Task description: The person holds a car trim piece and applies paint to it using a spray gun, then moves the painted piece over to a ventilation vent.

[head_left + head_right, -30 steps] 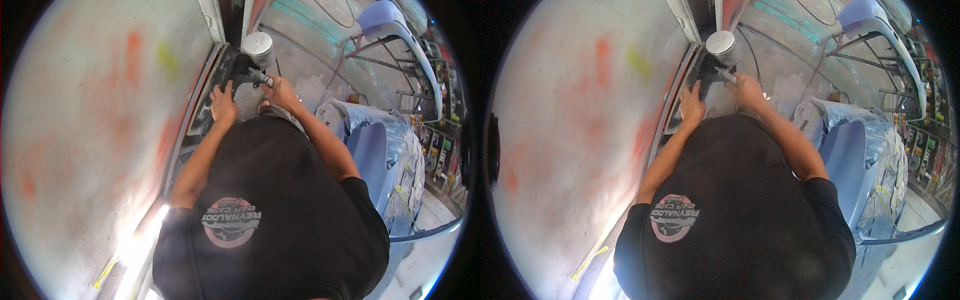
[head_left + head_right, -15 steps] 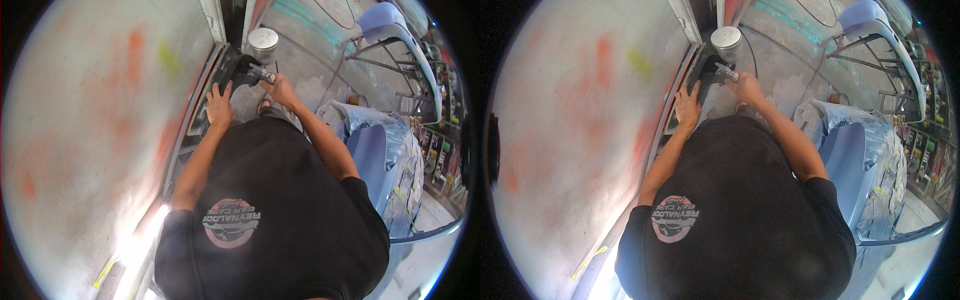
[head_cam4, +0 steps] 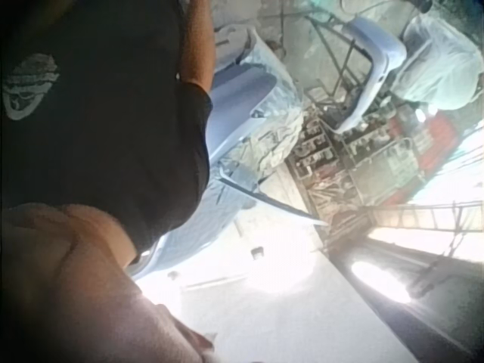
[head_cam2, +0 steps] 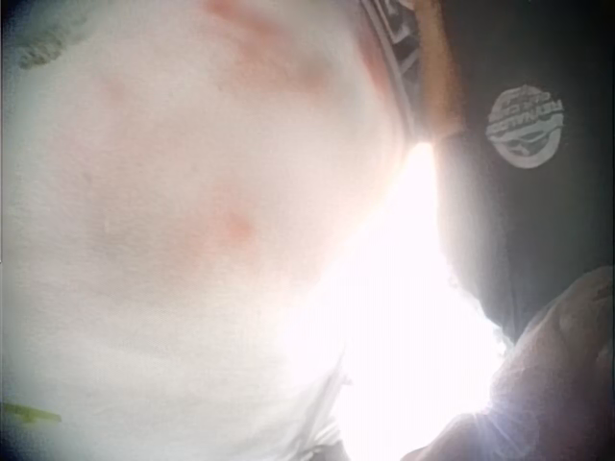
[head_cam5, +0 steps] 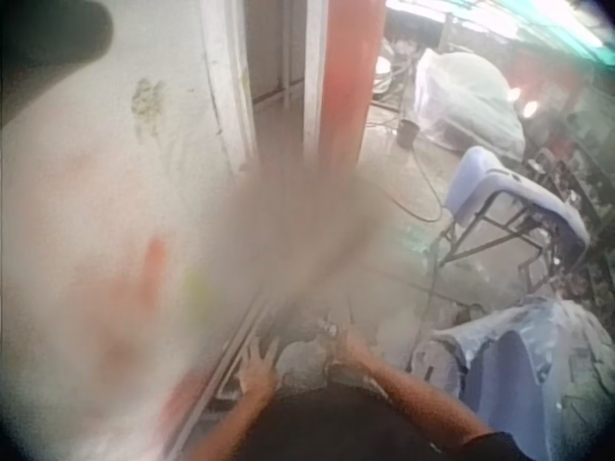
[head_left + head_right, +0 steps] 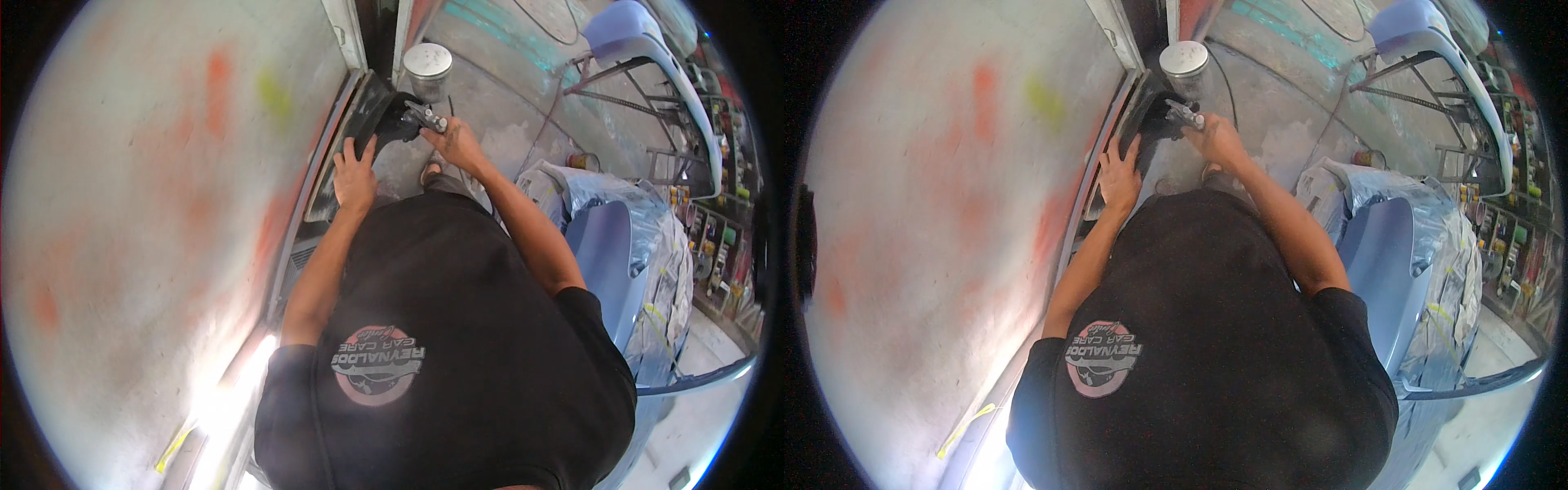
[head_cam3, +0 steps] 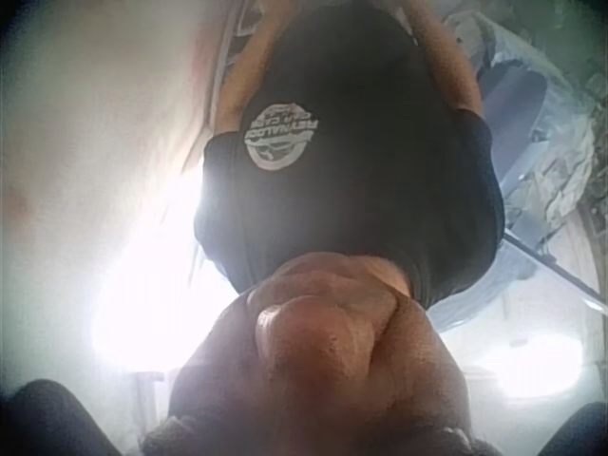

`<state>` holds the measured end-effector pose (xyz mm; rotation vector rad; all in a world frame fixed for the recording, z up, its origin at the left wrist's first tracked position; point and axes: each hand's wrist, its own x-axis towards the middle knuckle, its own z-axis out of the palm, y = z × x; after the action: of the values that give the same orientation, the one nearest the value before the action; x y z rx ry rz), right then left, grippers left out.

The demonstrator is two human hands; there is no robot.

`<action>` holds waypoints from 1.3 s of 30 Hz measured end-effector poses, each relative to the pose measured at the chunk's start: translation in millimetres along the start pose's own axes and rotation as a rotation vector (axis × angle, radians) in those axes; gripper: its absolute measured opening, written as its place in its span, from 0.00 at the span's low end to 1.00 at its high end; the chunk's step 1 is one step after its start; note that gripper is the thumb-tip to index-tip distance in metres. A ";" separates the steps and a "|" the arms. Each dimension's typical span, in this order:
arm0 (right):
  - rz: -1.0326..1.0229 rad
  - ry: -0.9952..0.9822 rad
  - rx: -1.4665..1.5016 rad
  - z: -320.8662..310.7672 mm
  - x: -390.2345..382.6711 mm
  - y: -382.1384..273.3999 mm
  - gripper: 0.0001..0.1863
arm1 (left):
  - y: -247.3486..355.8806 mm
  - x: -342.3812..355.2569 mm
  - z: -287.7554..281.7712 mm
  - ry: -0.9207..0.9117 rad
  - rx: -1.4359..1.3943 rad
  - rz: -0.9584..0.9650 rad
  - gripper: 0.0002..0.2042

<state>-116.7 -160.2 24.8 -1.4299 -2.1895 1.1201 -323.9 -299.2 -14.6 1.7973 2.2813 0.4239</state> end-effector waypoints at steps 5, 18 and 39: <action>0.051 -0.088 -0.017 -8.2 3.3 -10.8 0.18 | -3.5 -4.4 -1.5 0.009 -0.021 0.010 0.36; 0.135 -0.067 -0.160 -8.1 13.4 29.6 0.25 | -28.9 -16.4 10.1 0.005 -0.156 -0.036 0.42; 0.038 -0.031 -0.245 -7.6 5.1 19.7 0.24 | -41.0 -20.7 20.6 0.024 -0.292 -0.075 0.40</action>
<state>-101.8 -148.3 14.3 -1.5659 -2.3988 0.9165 -349.5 -326.1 -48.4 1.5673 2.1611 0.7262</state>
